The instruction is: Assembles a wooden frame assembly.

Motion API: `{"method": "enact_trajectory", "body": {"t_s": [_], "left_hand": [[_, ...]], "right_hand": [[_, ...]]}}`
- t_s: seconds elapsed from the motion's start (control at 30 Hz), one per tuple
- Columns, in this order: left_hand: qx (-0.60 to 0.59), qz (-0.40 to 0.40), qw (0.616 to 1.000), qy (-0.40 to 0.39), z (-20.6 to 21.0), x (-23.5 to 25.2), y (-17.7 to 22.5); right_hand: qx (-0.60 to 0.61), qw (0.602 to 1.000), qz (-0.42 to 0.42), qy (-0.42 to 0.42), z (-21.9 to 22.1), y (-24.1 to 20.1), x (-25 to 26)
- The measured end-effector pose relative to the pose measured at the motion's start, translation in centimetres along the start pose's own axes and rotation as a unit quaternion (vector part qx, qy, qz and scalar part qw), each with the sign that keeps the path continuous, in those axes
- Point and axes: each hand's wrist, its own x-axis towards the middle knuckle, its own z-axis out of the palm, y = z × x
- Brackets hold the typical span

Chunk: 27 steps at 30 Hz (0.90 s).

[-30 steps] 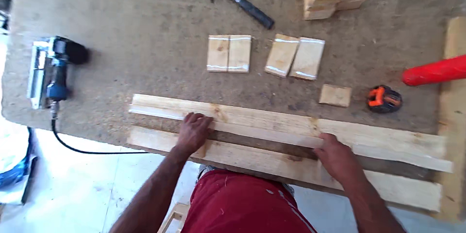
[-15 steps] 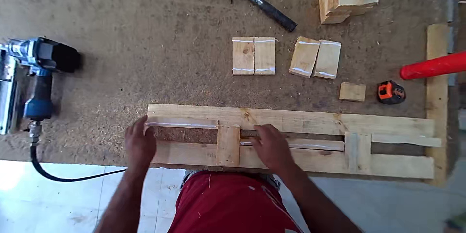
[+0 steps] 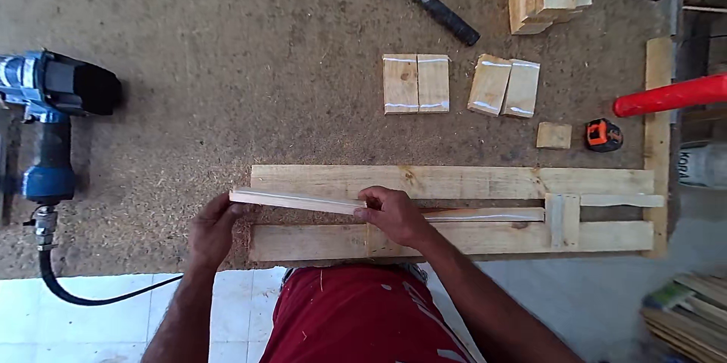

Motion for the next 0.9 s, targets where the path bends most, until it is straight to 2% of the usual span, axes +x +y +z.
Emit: {"method": "enact_trajectory", "body": {"t_s": [0.1,0.17,0.23,0.37,0.43,0.53,0.73,0.9], "left_hand": [[-0.075,0.000,0.997,0.000,0.0,0.7,-0.1],[-0.061,-0.035,0.997,0.022,0.5,1.1,0.1],[-0.025,-0.079,0.996,0.041,1.2,1.3,0.3],[0.087,-0.143,0.985,0.042,2.4,1.0,0.6],[0.090,-0.146,0.984,0.052,2.9,0.9,0.5],[0.083,-0.143,0.985,0.056,2.9,0.7,0.2],[0.169,-0.101,0.980,-0.017,2.3,1.0,0.0],[0.191,-0.102,0.976,-0.023,2.0,1.0,-0.3]], "right_hand": [[0.113,0.988,0.102,0.008,1.7,1.2,0.3],[0.115,0.982,0.141,0.050,2.5,0.9,0.6],[0.052,0.983,0.156,0.086,2.6,-0.1,0.7],[-0.180,0.970,0.131,0.099,2.6,-0.5,0.8],[-0.214,0.963,0.123,0.105,2.8,0.3,1.0],[-0.190,0.971,0.105,0.106,3.0,1.5,1.0],[-0.082,0.992,0.040,0.085,1.0,3.9,-1.9],[-0.053,0.982,0.070,0.165,-3.0,7.9,-7.2]]}}
